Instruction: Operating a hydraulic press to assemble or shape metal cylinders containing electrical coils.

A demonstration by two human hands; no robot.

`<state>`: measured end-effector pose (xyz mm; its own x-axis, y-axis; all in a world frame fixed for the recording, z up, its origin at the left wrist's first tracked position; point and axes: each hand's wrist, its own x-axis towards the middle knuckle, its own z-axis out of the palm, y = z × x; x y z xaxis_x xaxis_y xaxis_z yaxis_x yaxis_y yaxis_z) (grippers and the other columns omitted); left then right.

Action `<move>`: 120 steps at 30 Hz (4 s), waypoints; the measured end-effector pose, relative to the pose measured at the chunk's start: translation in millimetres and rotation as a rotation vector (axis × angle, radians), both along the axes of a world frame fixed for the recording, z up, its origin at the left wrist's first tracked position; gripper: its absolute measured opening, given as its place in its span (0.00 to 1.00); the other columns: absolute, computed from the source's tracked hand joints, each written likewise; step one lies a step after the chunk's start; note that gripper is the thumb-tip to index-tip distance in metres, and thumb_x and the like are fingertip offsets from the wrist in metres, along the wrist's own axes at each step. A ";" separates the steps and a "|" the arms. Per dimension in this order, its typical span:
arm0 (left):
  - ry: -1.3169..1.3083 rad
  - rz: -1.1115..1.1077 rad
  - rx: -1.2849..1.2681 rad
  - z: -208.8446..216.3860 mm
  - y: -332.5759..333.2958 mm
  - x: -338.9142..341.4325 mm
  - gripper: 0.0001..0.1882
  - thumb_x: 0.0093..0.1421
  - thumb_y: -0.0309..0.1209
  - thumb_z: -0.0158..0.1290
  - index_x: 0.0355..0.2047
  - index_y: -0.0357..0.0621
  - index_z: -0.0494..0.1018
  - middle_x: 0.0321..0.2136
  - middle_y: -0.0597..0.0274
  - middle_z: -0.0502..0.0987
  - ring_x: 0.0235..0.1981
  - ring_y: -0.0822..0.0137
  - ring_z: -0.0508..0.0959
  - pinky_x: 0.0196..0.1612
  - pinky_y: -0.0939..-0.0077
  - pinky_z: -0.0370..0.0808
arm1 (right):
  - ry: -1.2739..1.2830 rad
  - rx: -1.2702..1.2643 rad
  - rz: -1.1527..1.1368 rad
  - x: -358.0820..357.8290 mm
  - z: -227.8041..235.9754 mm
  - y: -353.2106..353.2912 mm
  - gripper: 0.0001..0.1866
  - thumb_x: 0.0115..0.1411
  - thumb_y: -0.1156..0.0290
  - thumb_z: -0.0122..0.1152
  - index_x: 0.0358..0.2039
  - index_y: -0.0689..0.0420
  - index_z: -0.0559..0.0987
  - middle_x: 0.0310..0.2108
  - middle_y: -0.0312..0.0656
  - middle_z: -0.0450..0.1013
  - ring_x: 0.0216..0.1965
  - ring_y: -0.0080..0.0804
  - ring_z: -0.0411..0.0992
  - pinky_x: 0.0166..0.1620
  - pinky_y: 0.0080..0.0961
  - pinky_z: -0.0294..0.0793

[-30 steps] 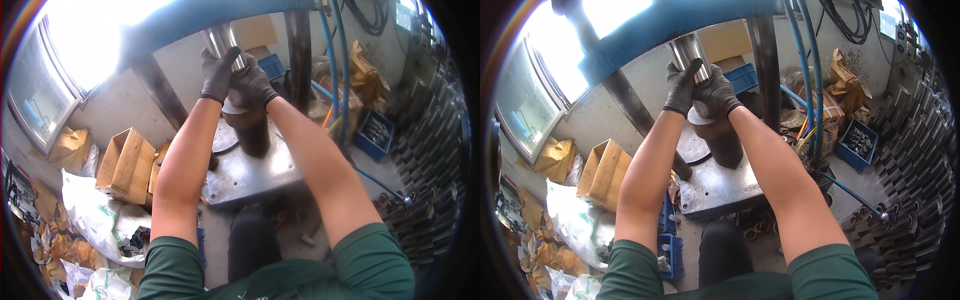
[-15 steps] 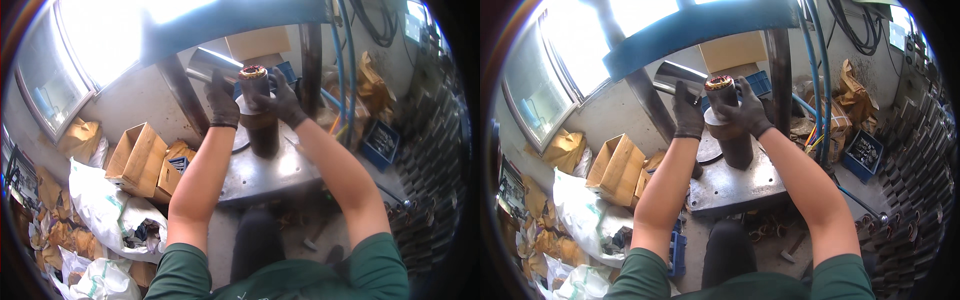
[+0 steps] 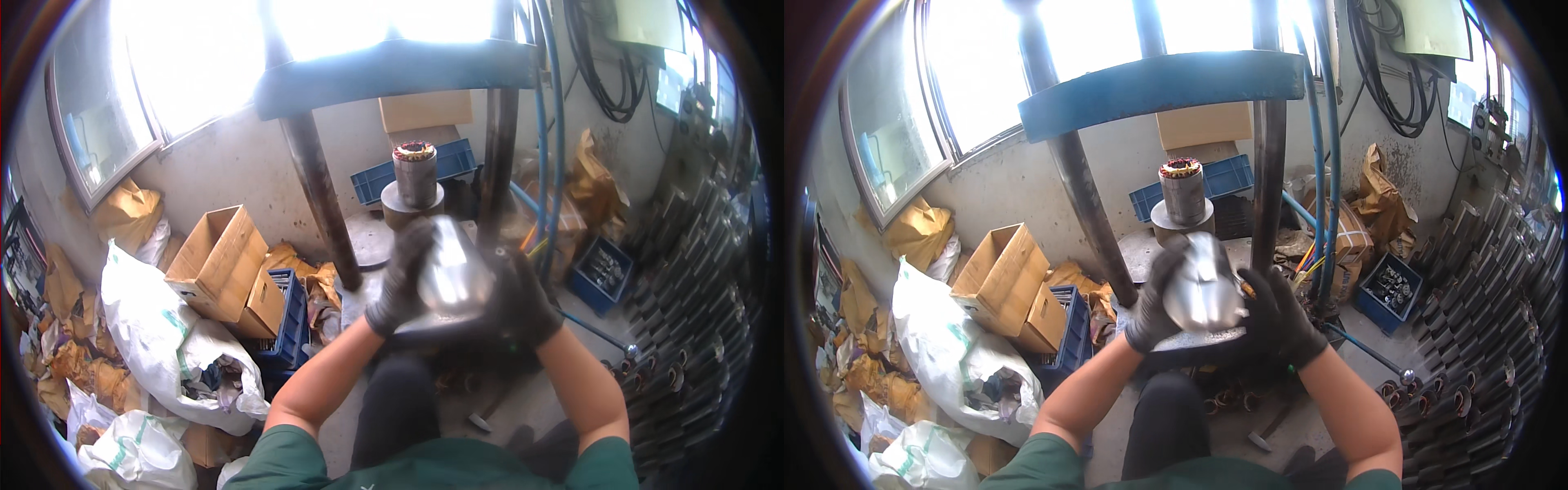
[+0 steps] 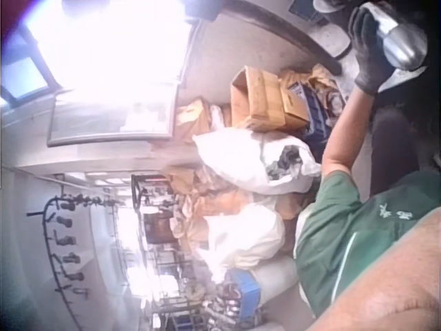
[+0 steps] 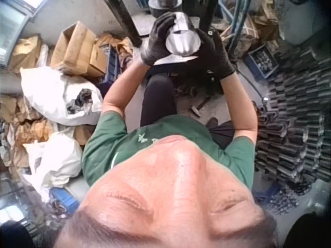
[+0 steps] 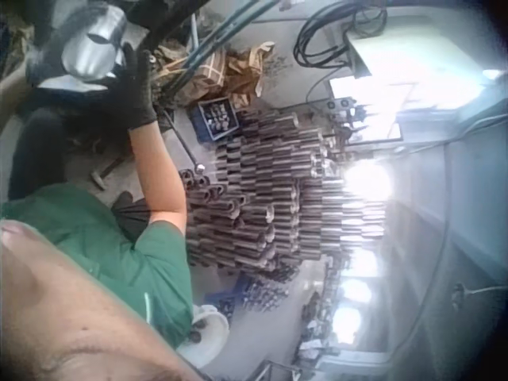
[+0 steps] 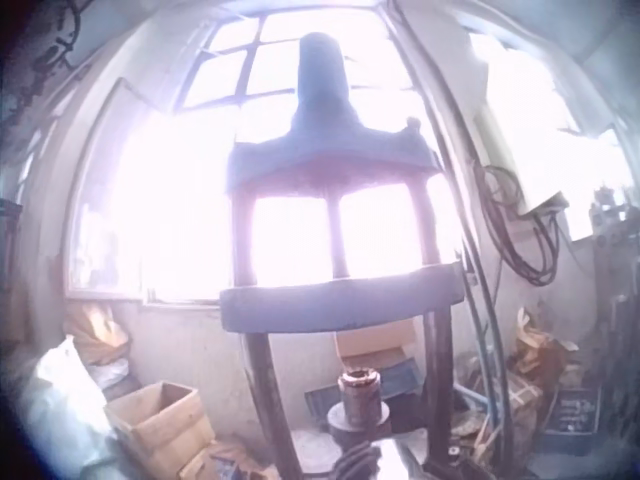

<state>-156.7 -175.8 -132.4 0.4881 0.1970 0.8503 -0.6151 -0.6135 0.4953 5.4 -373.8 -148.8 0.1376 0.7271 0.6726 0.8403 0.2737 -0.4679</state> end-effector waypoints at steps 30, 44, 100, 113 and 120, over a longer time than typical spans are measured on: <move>0.751 -0.234 -0.166 -18.7 -164.4 7.1 0.51 0.58 0.33 0.76 0.75 0.41 0.58 0.71 0.51 0.66 0.73 0.58 0.67 0.75 0.58 0.67 | 0.285 0.124 -0.074 -41.3 -44.4 -130.1 0.65 0.46 0.66 0.91 0.77 0.53 0.54 0.70 0.51 0.67 0.66 0.50 0.74 0.67 0.48 0.78; -0.456 0.224 -0.670 116.1 107.7 92.3 0.35 0.56 0.29 0.74 0.61 0.41 0.69 0.51 0.59 0.79 0.48 0.62 0.82 0.47 0.61 0.84 | -0.239 -0.760 -0.743 5.5 75.1 -252.4 0.24 0.57 0.57 0.69 0.50 0.60 0.85 0.43 0.52 0.82 0.47 0.54 0.82 0.59 0.49 0.77; 0.051 0.611 -0.327 122.5 150.4 155.3 0.45 0.52 0.43 0.76 0.60 0.31 0.65 0.54 0.39 0.79 0.54 0.48 0.83 0.57 0.56 0.81 | -0.368 -1.032 -0.474 -19.0 -32.6 -288.1 0.11 0.55 0.61 0.63 0.24 0.54 0.84 0.27 0.50 0.80 0.32 0.53 0.81 0.38 0.49 0.80; 0.076 0.674 -0.290 120.9 155.5 156.8 0.46 0.51 0.44 0.78 0.59 0.33 0.64 0.51 0.43 0.79 0.52 0.52 0.81 0.57 0.58 0.80 | -0.232 -0.842 -0.389 8.5 12.1 -271.6 0.13 0.54 0.70 0.64 0.41 0.57 0.87 0.36 0.51 0.84 0.38 0.53 0.83 0.46 0.47 0.82; 0.005 0.652 -0.266 118.0 165.0 159.3 0.42 0.51 0.42 0.80 0.56 0.37 0.66 0.47 0.49 0.81 0.48 0.57 0.80 0.55 0.58 0.80 | -0.100 -0.860 -0.435 13.5 29.2 -266.3 0.12 0.61 0.67 0.64 0.42 0.57 0.86 0.36 0.51 0.84 0.39 0.55 0.82 0.46 0.49 0.81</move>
